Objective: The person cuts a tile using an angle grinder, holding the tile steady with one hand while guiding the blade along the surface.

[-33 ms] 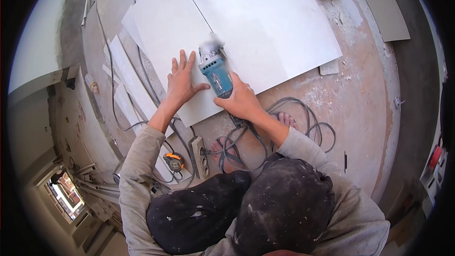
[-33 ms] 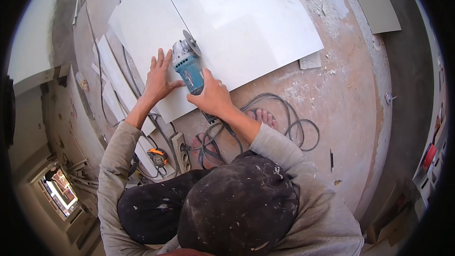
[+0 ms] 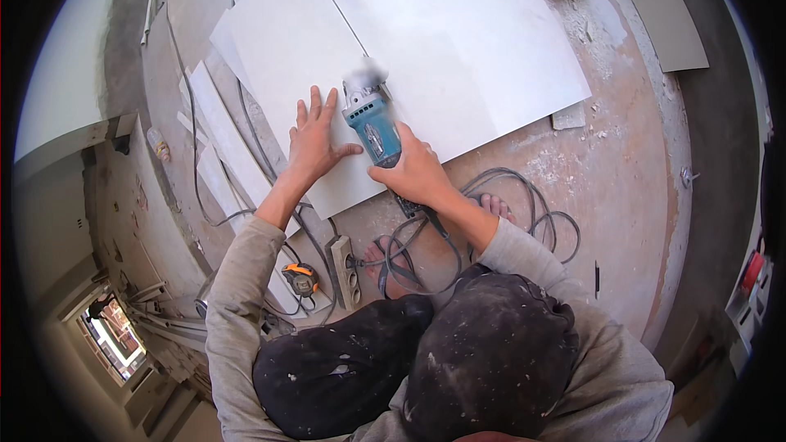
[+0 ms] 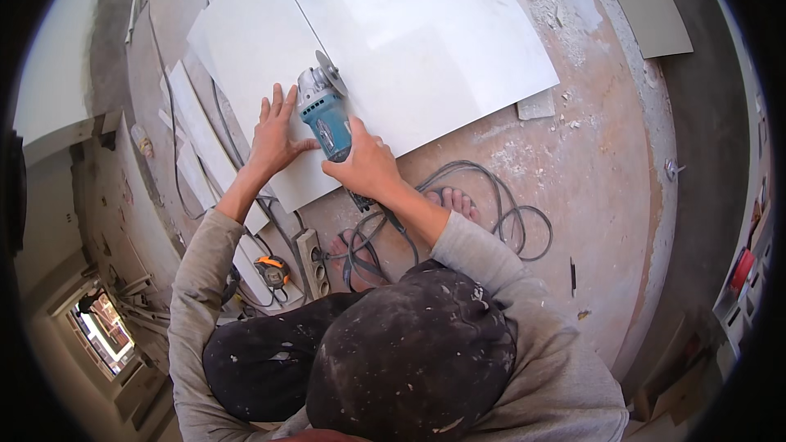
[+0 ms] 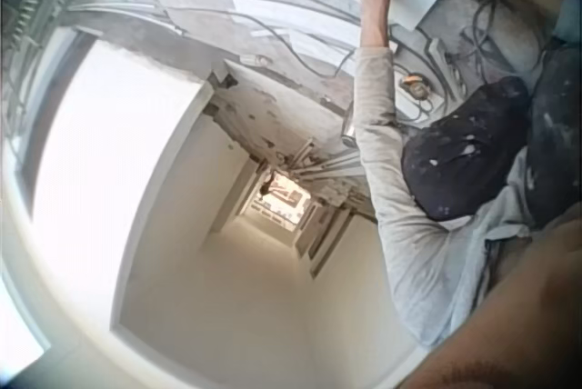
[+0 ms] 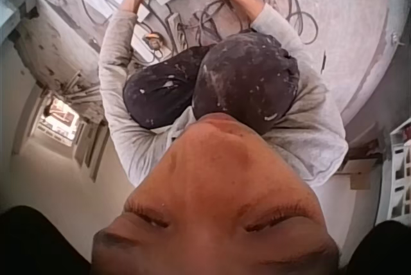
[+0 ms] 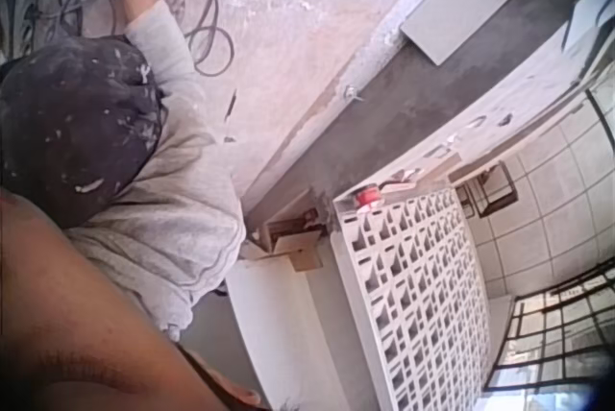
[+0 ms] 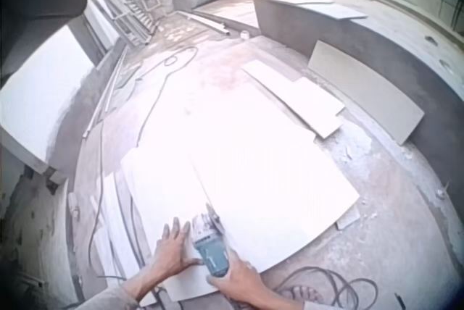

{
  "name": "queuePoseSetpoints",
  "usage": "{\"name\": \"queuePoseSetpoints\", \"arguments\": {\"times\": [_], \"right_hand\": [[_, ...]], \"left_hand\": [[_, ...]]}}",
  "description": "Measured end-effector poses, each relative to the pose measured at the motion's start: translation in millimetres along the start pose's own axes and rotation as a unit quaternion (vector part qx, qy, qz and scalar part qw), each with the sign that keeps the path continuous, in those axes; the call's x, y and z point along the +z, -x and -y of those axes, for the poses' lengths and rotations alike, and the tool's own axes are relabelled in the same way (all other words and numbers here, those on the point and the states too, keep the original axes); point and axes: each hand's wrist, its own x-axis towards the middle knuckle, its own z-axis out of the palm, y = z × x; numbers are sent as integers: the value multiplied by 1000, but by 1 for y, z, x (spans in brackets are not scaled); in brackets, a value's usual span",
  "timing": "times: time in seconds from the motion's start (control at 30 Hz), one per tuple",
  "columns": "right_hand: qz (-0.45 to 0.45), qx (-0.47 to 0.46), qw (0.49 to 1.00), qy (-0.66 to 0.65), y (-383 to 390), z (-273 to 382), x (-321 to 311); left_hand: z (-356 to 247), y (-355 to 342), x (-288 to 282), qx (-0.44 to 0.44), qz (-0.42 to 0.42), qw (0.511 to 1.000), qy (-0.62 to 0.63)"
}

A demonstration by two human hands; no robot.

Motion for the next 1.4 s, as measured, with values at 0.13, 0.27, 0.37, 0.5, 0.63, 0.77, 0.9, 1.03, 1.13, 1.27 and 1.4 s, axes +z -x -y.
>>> {"name": "queuePoseSetpoints", "arguments": {"times": [0.13,0.27,0.37,0.5,0.63,0.77,0.9,1.03,1.13,1.27,1.4], "right_hand": [[5,3,1000,-6,-5,0,-1],[-1,-5,1000,0,5,-2,-1],[2,-9,1000,-9,17,-3,-3],[11,-3,1000,-16,22,-7,-3],[14,-1,1000,-26,19,-6,-3],[2,-3,1000,-15,15,-6,-2],[4,-2,1000,-10,14,-7,-1],[1,-23,999,-34,20,-11,0],[14,-16,999,-42,23,-13,-1],[14,-16,999,-41,26,-15,0],[17,-6,1000,-22,30,-18,0]], "left_hand": [[-1,-1,0,-1,2,1000,1],[1,0,1,2,-1,1000,-4],[0,0,1,1,2,1000,-5],[-1,0,0,-3,7,1000,-10],[-1,0,0,-1,1,1000,-5],[-4,-1,-1,-2,3,1000,1],[-4,0,-1,-4,3,1000,3],[-3,1,-3,-6,7,1000,8],[-3,0,-3,-1,6,1000,11],[-2,0,-2,1,5,1000,7],[-1,0,-1,2,5,1000,-3]]}}
